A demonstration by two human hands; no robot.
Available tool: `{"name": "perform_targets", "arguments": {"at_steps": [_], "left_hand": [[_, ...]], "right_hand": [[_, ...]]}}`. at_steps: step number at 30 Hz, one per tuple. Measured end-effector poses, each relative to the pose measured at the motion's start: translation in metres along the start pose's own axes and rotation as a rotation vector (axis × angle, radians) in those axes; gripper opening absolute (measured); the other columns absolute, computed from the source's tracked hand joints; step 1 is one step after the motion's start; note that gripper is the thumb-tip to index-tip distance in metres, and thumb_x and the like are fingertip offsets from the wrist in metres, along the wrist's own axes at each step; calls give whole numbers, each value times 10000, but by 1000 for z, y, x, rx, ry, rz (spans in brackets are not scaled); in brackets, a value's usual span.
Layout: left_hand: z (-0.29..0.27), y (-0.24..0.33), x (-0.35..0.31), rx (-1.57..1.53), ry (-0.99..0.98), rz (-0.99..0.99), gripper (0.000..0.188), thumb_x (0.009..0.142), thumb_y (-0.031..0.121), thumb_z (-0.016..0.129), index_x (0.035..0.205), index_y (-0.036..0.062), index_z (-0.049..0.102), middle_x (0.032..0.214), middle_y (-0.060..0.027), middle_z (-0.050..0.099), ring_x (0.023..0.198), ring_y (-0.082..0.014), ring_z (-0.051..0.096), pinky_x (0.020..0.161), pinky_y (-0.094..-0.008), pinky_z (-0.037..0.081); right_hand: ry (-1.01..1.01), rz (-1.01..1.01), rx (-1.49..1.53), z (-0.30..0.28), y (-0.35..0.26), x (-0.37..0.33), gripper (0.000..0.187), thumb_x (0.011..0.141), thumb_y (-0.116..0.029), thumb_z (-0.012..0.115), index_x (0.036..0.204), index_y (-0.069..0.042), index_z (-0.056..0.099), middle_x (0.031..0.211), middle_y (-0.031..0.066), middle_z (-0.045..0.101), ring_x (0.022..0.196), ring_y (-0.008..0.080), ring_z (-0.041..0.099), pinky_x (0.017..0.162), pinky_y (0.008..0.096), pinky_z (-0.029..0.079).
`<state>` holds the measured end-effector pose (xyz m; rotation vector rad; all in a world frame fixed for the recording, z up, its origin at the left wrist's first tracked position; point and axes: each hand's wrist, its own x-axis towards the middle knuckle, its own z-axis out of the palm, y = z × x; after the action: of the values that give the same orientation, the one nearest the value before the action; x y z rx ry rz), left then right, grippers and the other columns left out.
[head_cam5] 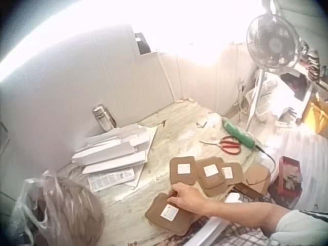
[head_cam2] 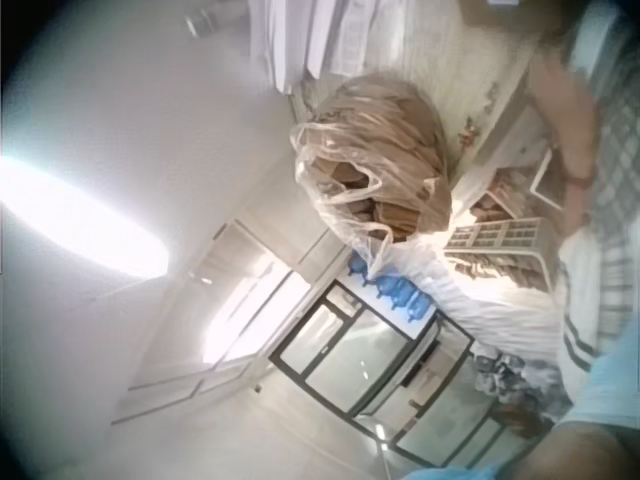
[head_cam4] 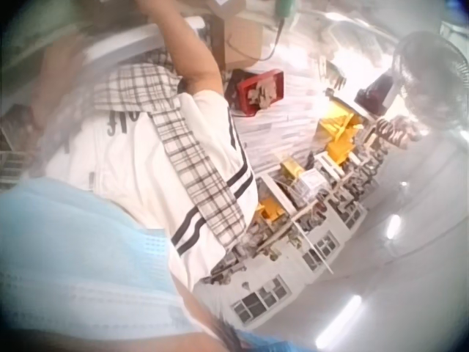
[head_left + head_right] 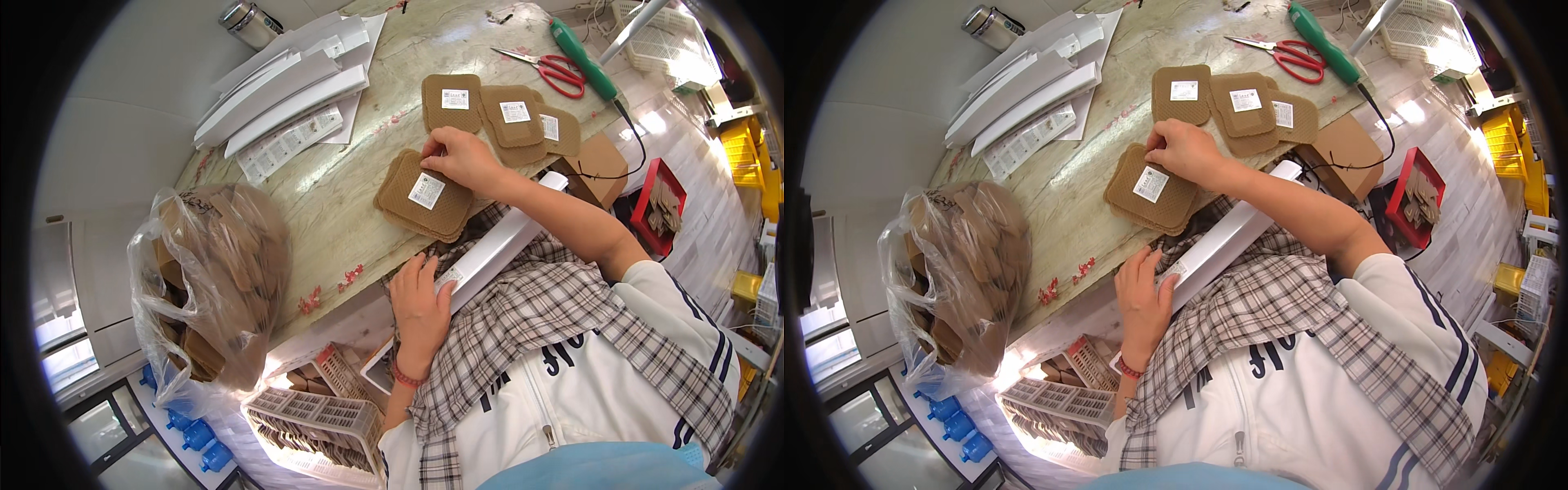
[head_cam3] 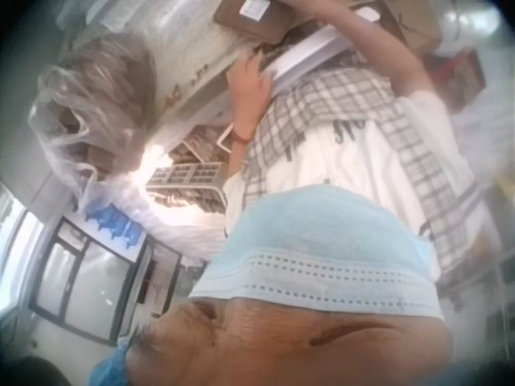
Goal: The person repeatedly peels small white labels from a roll and sticks them onto brown square pads on a table. The person handles the pads one at a time, places each labeled pad into a growing stack, and continues the process throughout the clip.
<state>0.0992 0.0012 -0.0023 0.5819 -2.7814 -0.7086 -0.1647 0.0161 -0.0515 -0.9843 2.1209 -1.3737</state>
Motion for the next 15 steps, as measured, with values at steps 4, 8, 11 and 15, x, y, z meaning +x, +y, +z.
{"name": "perform_targets", "arguments": {"at_steps": [4, 8, 11, 15], "left_hand": [[3, -3, -17, -69, 6, -59, 418, 859, 174, 715, 1223, 3, 602, 1206, -169, 600, 1110, -356, 550, 961, -452, 405], [6, -8, -22, -102, 7, -90, 405, 862, 184, 711, 1213, 7, 612, 1194, -161, 616, 1096, -350, 561, 954, -445, 412], [4, -7, -25, -115, 5, -110, 396, 861, 186, 714, 1204, 11, 619, 1177, -153, 631, 1084, -343, 572, 951, -440, 416], [1, -9, -22, -163, 16, -150, 383, 858, 186, 722, 1191, 18, 633, 1152, -144, 650, 1071, -332, 582, 950, -430, 422]], "right_hand": [[13, 4, 142, 7, 6, 2, 180, 830, -193, 759, 907, -44, 692, 866, 96, 691, 805, 223, 675, 731, 354, 526], [27, 33, 363, 5, 5, 3, 151, 865, -143, 744, 918, -22, 670, 808, 63, 679, 754, 144, 641, 691, 303, 515], [23, 67, 449, -7, -7, 0, 141, 884, -123, 734, 930, -14, 656, 799, 37, 665, 751, 97, 613, 676, 266, 503], [68, 75, 585, -20, -13, -6, 150, 900, -131, 727, 943, -11, 650, 821, 16, 656, 742, 70, 591, 655, 233, 484]]}}
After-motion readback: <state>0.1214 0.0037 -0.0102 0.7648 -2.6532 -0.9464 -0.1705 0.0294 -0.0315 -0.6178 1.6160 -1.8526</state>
